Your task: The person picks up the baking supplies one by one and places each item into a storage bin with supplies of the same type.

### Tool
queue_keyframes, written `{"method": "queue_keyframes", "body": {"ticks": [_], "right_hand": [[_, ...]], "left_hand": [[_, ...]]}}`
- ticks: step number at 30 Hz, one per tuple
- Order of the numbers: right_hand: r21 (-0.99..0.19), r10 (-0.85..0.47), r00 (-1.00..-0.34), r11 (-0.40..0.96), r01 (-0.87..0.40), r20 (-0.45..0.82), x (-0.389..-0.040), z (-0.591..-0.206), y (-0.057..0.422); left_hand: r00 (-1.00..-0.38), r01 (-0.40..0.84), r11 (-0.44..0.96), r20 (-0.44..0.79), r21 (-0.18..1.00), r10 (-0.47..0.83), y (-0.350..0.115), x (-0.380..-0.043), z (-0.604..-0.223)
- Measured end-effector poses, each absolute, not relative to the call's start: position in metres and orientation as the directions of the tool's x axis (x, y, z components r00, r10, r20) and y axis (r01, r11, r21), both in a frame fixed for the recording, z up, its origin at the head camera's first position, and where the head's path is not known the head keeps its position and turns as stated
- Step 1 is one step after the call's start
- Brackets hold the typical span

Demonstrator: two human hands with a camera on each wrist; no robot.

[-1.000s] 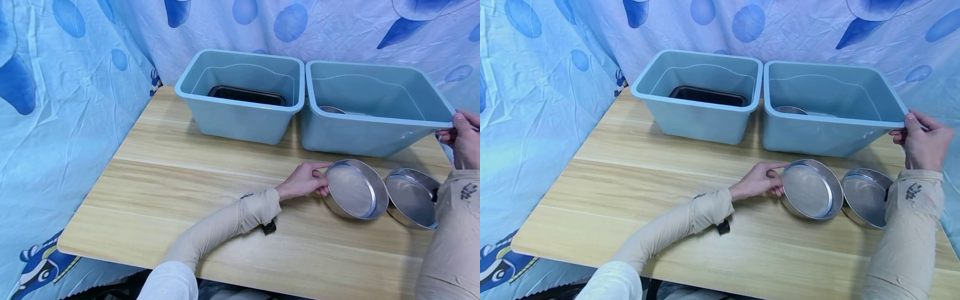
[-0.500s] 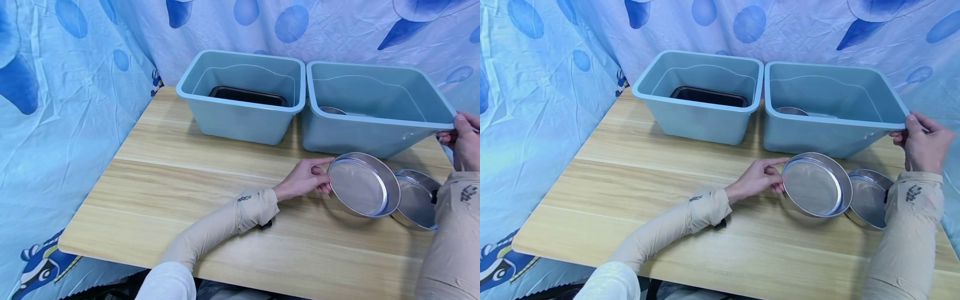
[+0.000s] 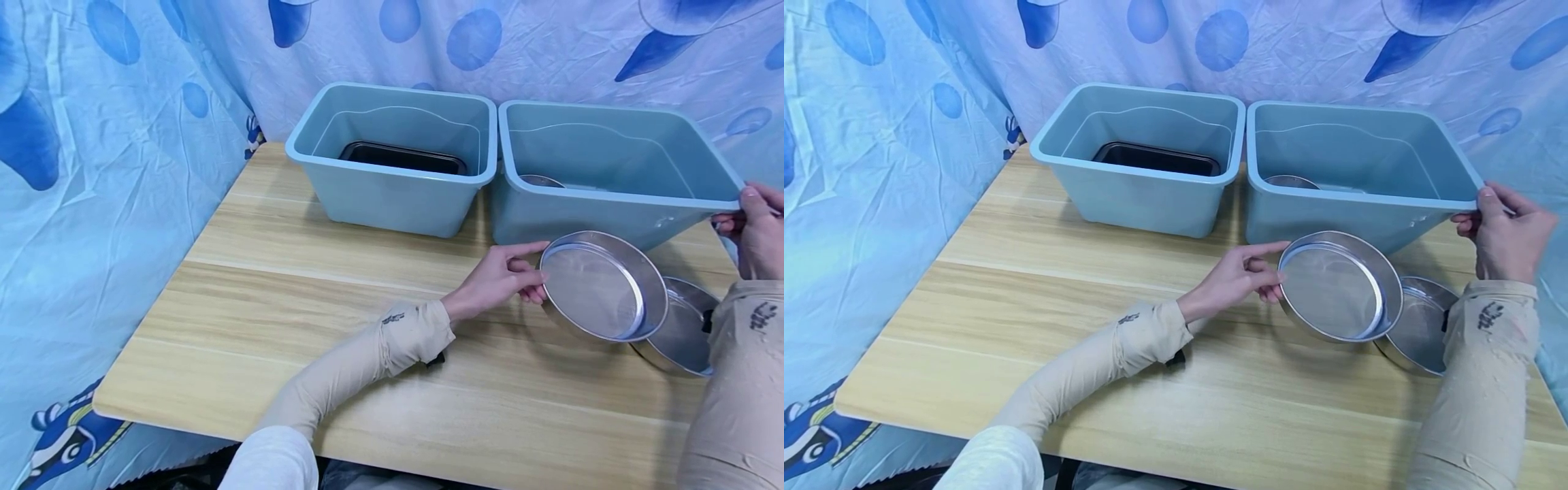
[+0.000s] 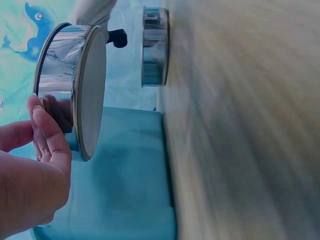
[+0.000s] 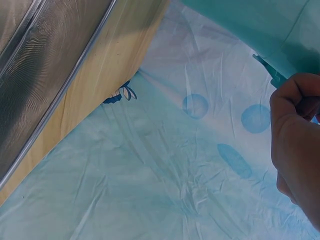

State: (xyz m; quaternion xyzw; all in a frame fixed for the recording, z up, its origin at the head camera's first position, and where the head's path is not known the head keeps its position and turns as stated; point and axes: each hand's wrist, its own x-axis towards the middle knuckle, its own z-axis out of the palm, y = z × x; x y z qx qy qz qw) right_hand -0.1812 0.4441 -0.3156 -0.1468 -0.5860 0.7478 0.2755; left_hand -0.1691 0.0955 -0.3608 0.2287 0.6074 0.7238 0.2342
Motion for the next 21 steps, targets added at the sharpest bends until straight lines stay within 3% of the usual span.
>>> {"method": "queue_keyframes", "body": {"ticks": [21], "right_hand": [[-0.929, 0.594, -0.802, -0.253, -0.268, 0.07, -0.184, -0.314, 0.445]], "left_hand": [[-0.764, -0.068, -0.256, 0.114, 0.964, 0.635, 0.095, -0.167, -0.321]]}}
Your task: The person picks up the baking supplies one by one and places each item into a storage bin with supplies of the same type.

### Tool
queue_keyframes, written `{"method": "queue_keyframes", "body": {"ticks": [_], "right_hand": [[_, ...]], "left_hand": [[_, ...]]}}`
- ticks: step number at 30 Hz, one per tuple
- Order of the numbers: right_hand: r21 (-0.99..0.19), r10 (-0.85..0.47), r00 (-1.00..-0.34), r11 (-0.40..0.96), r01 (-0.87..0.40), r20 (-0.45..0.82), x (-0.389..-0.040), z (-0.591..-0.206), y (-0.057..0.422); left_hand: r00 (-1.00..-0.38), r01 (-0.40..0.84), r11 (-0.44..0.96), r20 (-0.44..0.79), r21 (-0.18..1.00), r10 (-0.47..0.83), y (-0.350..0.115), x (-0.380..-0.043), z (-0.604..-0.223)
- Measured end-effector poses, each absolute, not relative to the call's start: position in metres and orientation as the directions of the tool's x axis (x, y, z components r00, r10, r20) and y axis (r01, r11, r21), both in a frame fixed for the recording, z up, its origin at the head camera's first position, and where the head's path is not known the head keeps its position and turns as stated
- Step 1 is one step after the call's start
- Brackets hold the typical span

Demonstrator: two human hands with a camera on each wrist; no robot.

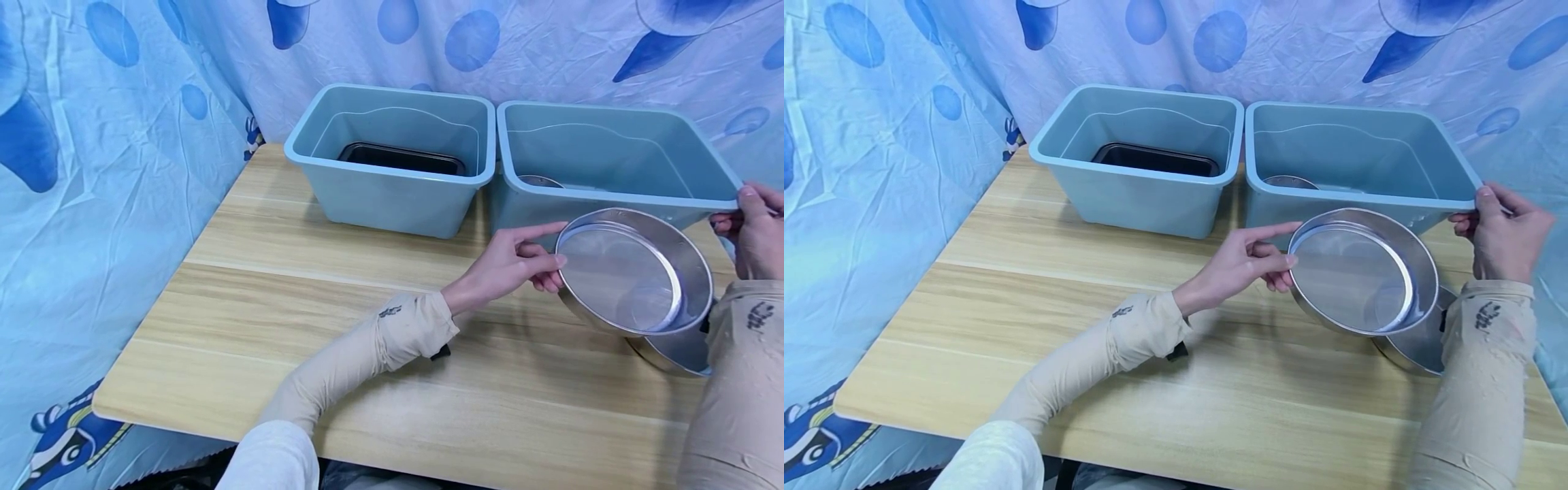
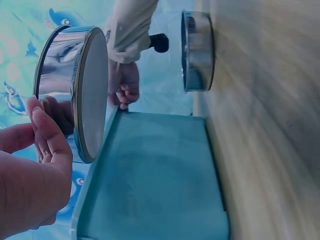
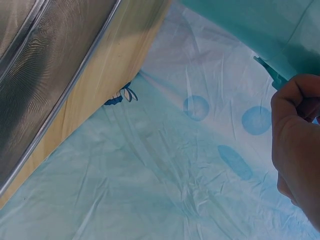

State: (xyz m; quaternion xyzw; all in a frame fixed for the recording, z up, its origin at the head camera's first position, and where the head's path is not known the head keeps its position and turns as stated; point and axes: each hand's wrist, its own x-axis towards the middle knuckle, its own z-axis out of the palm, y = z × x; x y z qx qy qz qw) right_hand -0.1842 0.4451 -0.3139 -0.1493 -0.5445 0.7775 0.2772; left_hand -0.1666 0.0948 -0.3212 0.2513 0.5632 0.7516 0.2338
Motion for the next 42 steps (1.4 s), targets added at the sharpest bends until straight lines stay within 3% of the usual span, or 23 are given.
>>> {"method": "queue_keyframes", "body": {"ticks": [6, 24, 36, 42], "right_hand": [[-0.897, 0.588, -0.807, -0.322, -0.303, 0.062, -0.186, -0.315, 0.446], [-0.894, 0.599, -0.798, -0.32, -0.314, 0.066, -0.186, -0.315, 0.445], [-0.905, 0.611, -0.788, -0.287, -0.315, 0.08, -0.185, -0.315, 0.446], [-0.958, 0.644, -0.763, -0.183, -0.22, 0.053, -0.183, -0.312, 0.445]], "left_hand": [[-0.78, -0.026, -0.289, 0.161, 0.957, 0.605, 0.091, -0.173, -0.308], [-0.849, 0.006, -0.359, 0.195, 0.933, 0.491, 0.091, -0.204, -0.283], [-0.896, -0.01, -0.408, 0.174, 0.913, 0.409, 0.102, -0.221, -0.275], [-0.92, -0.018, -0.425, 0.152, 0.905, 0.361, 0.106, -0.229, -0.273]]}}
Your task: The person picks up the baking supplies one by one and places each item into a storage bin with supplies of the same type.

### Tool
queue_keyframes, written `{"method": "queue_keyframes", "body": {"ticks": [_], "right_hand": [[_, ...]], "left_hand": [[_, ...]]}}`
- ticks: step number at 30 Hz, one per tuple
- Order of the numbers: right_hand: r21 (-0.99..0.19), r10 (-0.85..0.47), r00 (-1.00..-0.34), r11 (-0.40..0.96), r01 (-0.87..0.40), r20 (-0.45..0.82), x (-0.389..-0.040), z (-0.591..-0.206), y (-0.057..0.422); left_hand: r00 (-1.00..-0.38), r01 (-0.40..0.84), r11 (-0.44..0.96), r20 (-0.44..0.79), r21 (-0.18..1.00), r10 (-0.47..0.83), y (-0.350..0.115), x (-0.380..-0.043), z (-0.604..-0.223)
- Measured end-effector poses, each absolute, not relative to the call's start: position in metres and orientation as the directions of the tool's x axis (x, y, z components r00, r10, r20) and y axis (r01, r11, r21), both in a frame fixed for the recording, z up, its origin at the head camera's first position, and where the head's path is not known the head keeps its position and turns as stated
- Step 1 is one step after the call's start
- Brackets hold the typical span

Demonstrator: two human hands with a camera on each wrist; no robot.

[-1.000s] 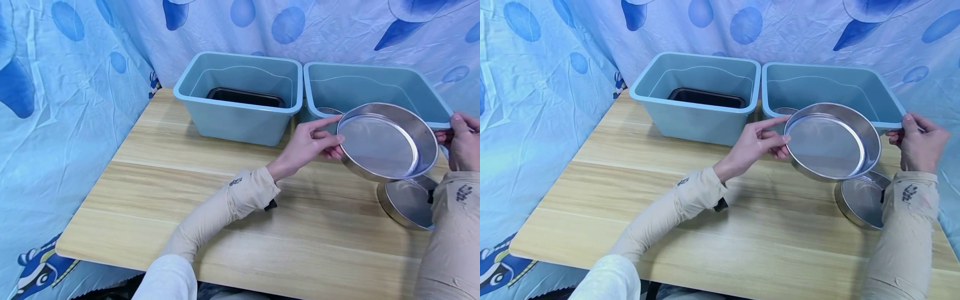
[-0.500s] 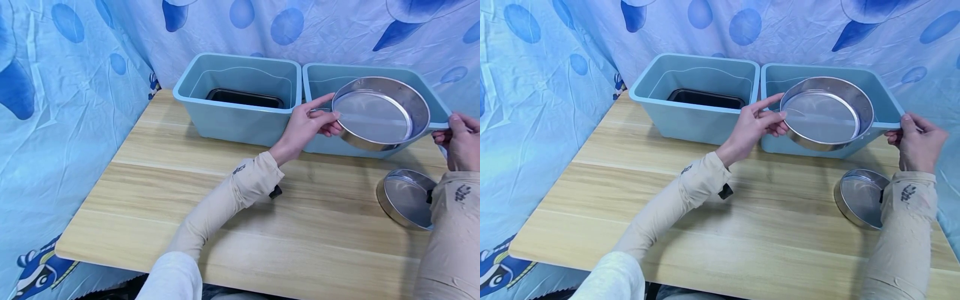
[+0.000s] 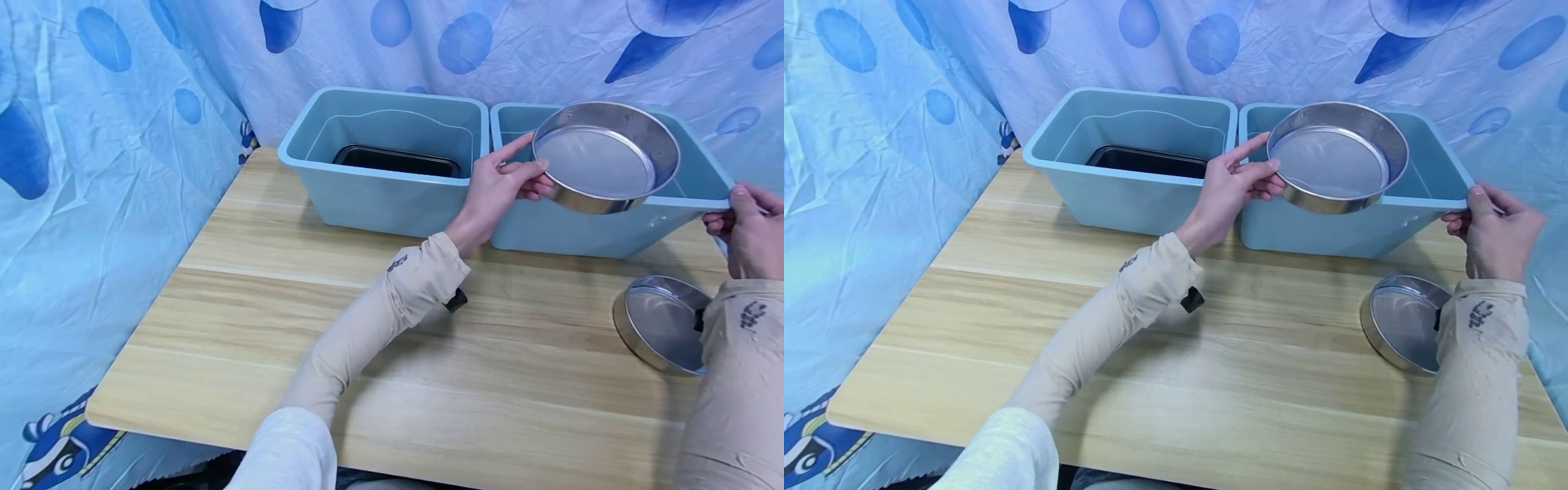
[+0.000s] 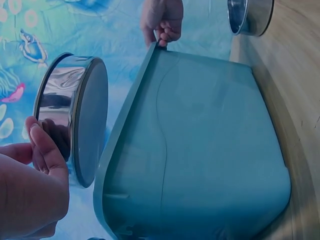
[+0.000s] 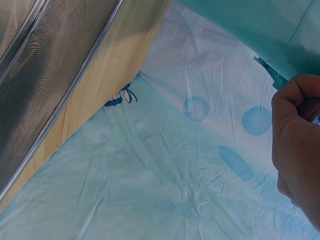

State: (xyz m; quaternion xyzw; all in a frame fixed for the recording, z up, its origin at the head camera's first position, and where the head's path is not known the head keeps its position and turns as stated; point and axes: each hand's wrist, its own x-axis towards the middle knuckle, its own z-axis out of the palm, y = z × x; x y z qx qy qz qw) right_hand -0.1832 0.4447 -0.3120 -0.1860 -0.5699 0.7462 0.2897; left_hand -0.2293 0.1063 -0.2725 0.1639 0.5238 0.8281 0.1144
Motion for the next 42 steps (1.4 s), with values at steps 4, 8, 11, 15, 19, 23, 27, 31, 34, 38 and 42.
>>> {"method": "queue_keyframes", "body": {"ticks": [4, 8, 11, 15, 19, 23, 27, 31, 34, 38, 42], "right_hand": [[-0.967, 0.647, -0.762, -0.166, -0.193, 0.041, -0.182, -0.31, 0.444], [-0.969, 0.641, -0.766, -0.151, -0.194, 0.053, -0.182, -0.31, 0.443], [-0.971, 0.626, -0.777, -0.139, -0.193, 0.065, -0.18, -0.31, 0.444], [-0.968, 0.616, -0.785, -0.146, -0.205, 0.074, -0.18, -0.311, 0.444], [-0.964, 0.619, -0.781, -0.155, -0.218, 0.078, -0.181, -0.312, 0.445], [-0.954, 0.621, -0.781, -0.189, -0.233, 0.068, -0.181, -0.312, 0.446], [-0.953, 0.624, -0.779, -0.192, -0.233, 0.065, -0.181, -0.312, 0.446], [-0.966, 0.625, -0.778, -0.158, -0.202, 0.06, -0.181, -0.311, 0.445], [-0.969, 0.63, -0.775, -0.155, -0.191, 0.052, -0.18, -0.31, 0.445], [-0.967, 0.633, -0.773, -0.158, -0.197, 0.054, -0.179, -0.31, 0.444], [-0.962, 0.632, -0.773, -0.17, -0.212, 0.059, -0.18, -0.31, 0.444]], "left_hand": [[-0.929, -0.012, -0.438, 0.153, 0.899, 0.338, 0.108, -0.235, -0.272], [-0.935, -0.008, -0.435, 0.147, 0.901, 0.323, 0.111, -0.239, -0.272], [-0.942, -0.001, -0.422, 0.141, 0.907, 0.305, 0.114, -0.241, -0.271], [-0.948, 0.007, -0.403, 0.134, 0.915, 0.288, 0.117, -0.244, -0.271], [-0.954, 0.007, -0.388, 0.122, 0.922, 0.273, 0.12, -0.247, -0.271], [-0.962, 0.004, -0.38, 0.107, 0.925, 0.252, 0.122, -0.248, -0.271], [-0.968, 0.006, -0.383, 0.102, 0.924, 0.231, 0.126, -0.25, -0.27], [-0.974, 0.026, -0.378, 0.108, 0.925, 0.197, 0.129, -0.252, -0.271], [-0.979, 0.035, -0.356, 0.104, 0.934, 0.177, 0.132, -0.253, -0.272], [-0.981, 0.015, -0.338, 0.079, 0.941, 0.177, 0.135, -0.255, -0.272], [-0.968, -0.084, -0.325, 0.0, 0.942, 0.252, 0.134, -0.258, -0.266]]}}
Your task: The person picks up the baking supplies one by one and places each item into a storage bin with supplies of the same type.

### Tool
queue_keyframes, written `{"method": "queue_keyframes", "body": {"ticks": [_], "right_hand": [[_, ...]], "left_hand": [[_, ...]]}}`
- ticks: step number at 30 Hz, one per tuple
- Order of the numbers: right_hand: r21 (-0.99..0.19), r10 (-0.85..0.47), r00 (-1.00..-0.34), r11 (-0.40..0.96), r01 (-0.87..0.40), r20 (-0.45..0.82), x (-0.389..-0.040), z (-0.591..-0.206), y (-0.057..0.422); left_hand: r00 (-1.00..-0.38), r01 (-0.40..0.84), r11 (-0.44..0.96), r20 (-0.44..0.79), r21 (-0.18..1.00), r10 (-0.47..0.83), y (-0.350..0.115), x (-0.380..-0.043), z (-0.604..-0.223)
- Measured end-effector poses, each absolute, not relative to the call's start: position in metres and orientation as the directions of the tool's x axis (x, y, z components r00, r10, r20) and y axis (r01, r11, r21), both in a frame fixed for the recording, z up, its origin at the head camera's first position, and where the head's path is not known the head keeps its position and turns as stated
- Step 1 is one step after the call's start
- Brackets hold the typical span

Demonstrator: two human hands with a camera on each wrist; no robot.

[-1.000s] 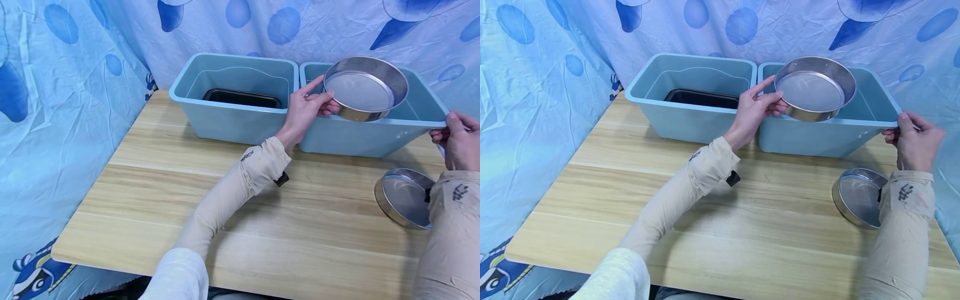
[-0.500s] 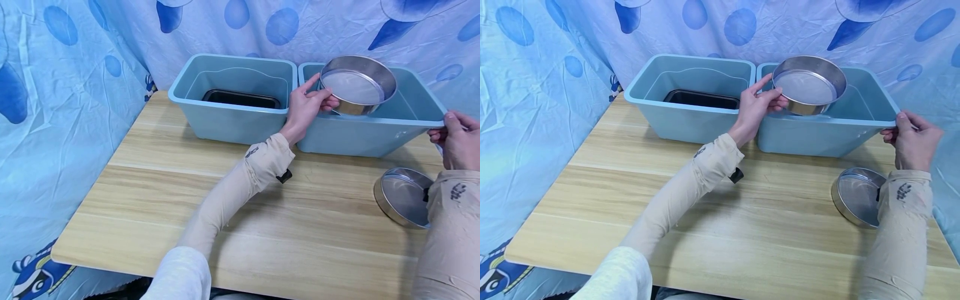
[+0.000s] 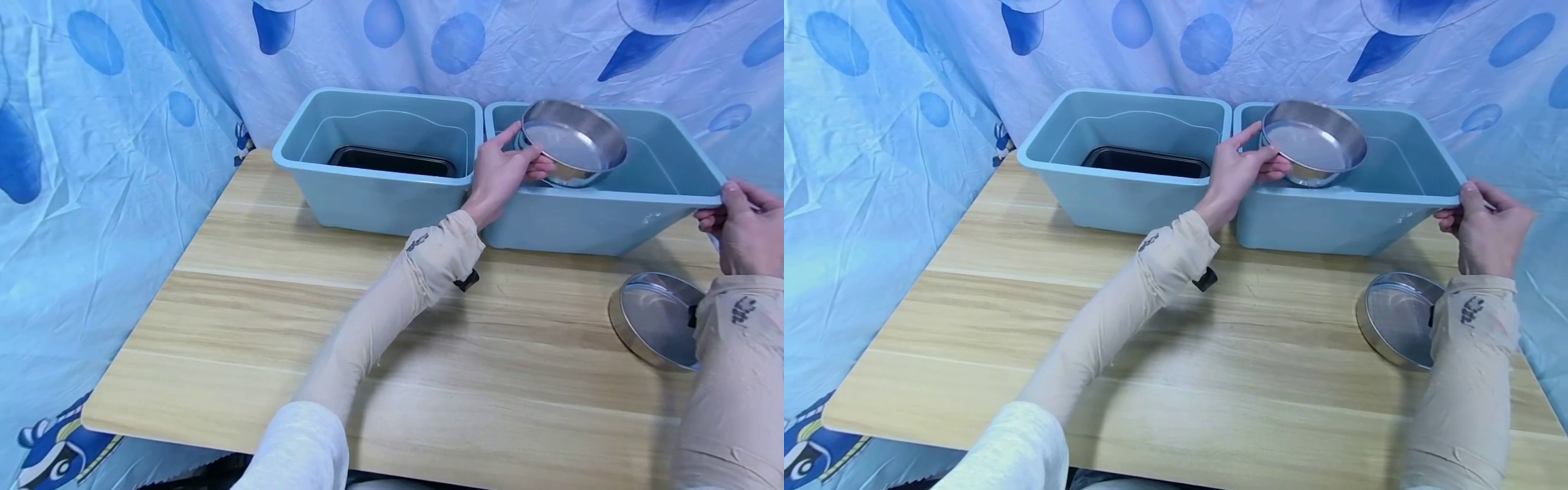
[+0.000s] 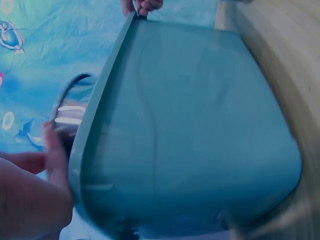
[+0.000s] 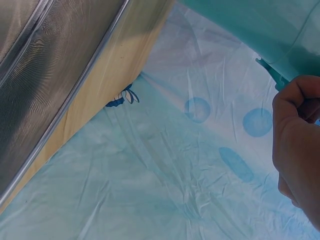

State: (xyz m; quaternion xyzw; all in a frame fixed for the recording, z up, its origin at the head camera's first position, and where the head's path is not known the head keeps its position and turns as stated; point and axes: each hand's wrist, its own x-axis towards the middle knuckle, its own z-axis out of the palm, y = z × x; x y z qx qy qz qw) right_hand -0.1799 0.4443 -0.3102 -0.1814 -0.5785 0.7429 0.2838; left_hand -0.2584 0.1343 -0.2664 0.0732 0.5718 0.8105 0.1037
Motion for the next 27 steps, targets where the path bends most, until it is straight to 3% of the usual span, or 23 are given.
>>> {"method": "queue_keyframes", "body": {"ticks": [4, 9, 20, 27], "right_hand": [[-0.964, 0.637, -0.769, -0.164, -0.207, 0.056, -0.181, -0.31, 0.444], [-0.977, 0.641, -0.766, -0.127, -0.171, 0.051, -0.181, -0.309, 0.444], [-0.963, 0.634, -0.771, -0.165, -0.211, 0.06, -0.181, -0.312, 0.442], [-0.971, 0.633, -0.772, -0.141, -0.195, 0.063, -0.181, -0.312, 0.444]], "left_hand": [[-0.917, -0.172, -0.218, -0.075, 0.961, 0.392, 0.128, -0.26, -0.261], [-0.858, -0.141, -0.205, -0.016, 0.968, 0.514, 0.121, -0.254, -0.265], [-0.786, -0.066, -0.245, 0.101, 0.967, 0.61, 0.126, -0.234, -0.29], [-0.759, -0.094, -0.216, 0.071, 0.972, 0.647, 0.143, -0.22, -0.316]]}}
